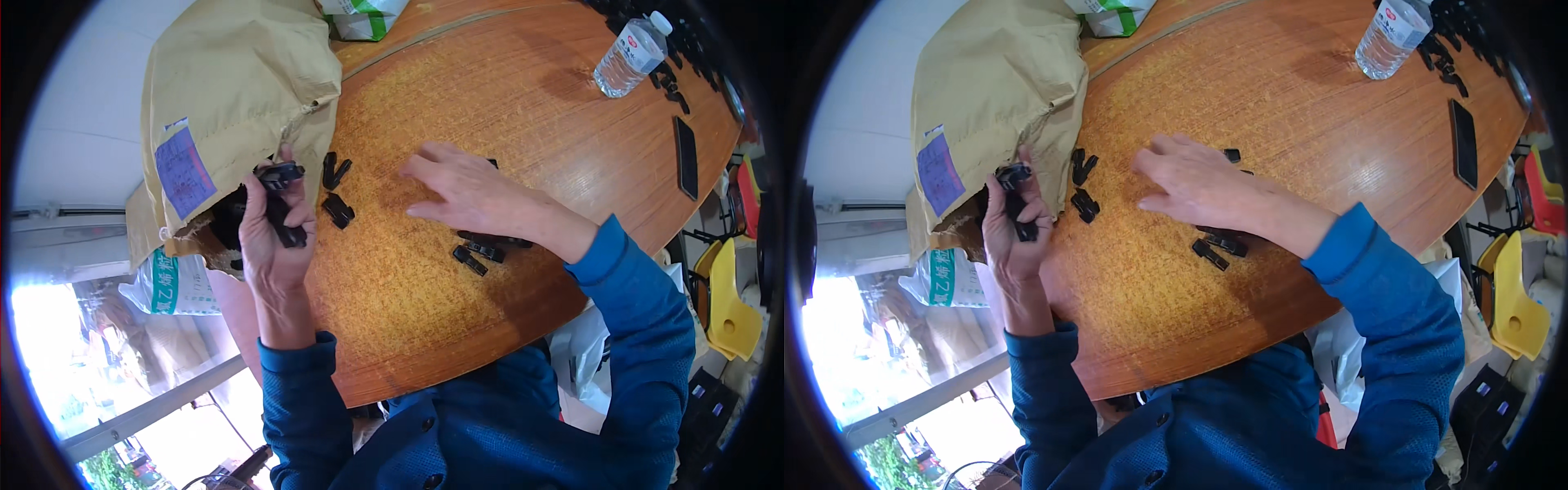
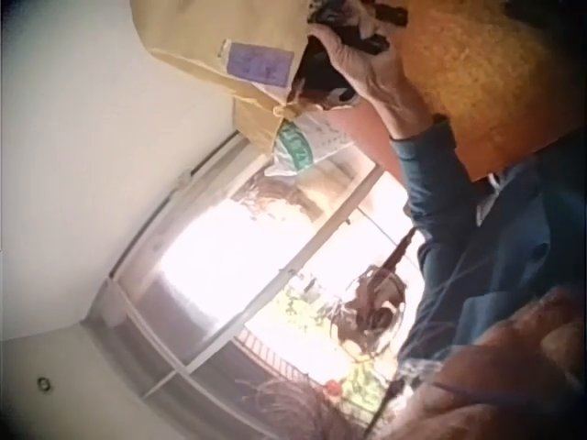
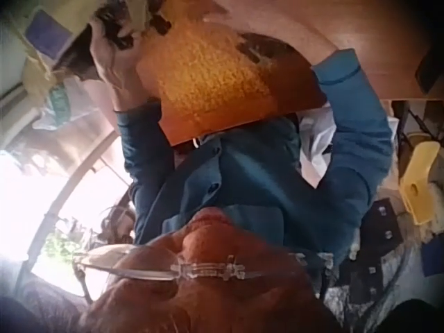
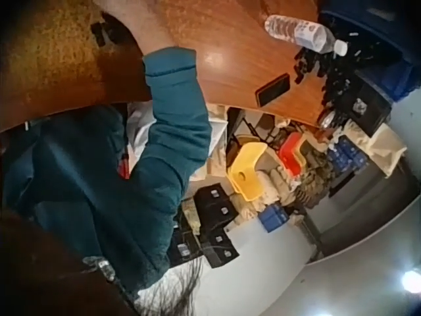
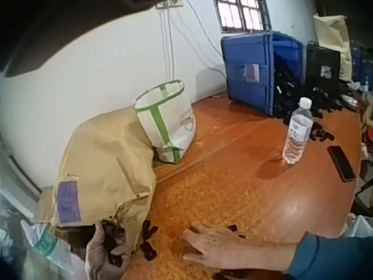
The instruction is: Assembling small black plastic components by hand at a workbench.
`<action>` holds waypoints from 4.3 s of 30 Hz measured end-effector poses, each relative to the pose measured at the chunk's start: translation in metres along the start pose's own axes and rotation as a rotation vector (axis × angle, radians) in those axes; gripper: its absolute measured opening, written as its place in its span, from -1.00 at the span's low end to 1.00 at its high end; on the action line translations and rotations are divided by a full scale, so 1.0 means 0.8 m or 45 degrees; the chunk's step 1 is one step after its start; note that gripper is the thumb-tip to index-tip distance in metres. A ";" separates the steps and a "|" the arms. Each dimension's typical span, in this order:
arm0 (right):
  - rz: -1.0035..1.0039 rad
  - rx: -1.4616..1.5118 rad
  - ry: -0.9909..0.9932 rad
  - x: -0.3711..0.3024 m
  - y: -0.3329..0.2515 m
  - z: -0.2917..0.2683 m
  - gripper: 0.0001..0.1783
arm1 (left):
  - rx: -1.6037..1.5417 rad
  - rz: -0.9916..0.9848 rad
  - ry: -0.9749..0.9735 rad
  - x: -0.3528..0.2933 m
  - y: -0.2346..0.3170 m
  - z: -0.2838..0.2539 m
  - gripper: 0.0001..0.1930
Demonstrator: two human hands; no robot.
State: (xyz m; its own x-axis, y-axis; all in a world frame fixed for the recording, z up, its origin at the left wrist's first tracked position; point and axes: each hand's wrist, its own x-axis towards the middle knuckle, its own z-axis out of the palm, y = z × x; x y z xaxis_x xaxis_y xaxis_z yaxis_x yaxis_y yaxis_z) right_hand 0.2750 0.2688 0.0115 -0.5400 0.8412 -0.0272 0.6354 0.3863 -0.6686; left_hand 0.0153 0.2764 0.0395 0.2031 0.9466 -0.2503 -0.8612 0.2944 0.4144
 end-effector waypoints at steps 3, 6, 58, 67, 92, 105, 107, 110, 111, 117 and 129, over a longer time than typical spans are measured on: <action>-0.060 -0.137 0.064 0.038 -0.005 0.018 -0.42 | 0.064 0.023 -0.055 0.005 0.008 0.012 -0.73; -0.219 -0.338 0.153 0.079 -0.013 0.059 -0.27 | 0.196 0.079 -0.049 0.005 0.016 0.017 -0.73; -0.439 -0.664 -0.113 -0.133 -0.112 0.092 -0.66 | 2.424 0.430 0.338 -0.350 -0.008 -0.130 -0.56; -0.357 -0.445 0.033 -0.108 -0.083 0.079 -0.75 | 2.845 0.829 0.393 -0.179 0.075 -0.117 -0.79; -0.178 -0.369 0.205 -0.136 -0.113 0.127 -0.81 | 2.577 0.770 0.552 -0.127 0.039 -0.132 -0.73; 0.043 0.878 0.675 -0.156 -0.188 0.197 -0.87 | 1.095 0.340 0.076 -0.266 -0.119 -0.085 -0.51; -0.012 0.861 0.670 -0.162 -0.193 0.198 -0.87 | 1.033 0.400 -0.008 -0.272 -0.127 -0.088 -0.53; -0.075 0.672 0.702 -0.170 -0.192 0.198 -0.87 | 1.003 0.533 -0.039 -0.276 -0.147 -0.093 -0.58; -0.082 0.499 0.737 -0.172 -0.191 0.198 -0.87 | 1.004 0.535 -0.040 -0.277 -0.150 -0.095 -0.58; -0.023 0.417 0.669 -0.178 -0.184 0.196 -0.88 | 1.271 0.354 -0.025 -0.287 -0.139 -0.089 -0.70; 0.000 0.114 0.646 -0.175 -0.171 0.216 -0.86 | 0.621 0.357 0.250 -0.274 -0.180 -0.095 -0.72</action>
State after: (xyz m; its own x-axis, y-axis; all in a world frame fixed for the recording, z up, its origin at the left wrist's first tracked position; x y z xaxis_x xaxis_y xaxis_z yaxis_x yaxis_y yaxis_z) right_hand 0.1682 0.0330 -0.0211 -0.1897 0.9275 0.3220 0.5737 0.3709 -0.7303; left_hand 0.0592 0.0164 -0.0316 -0.1312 0.9687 -0.2109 -0.5467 0.1067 0.8305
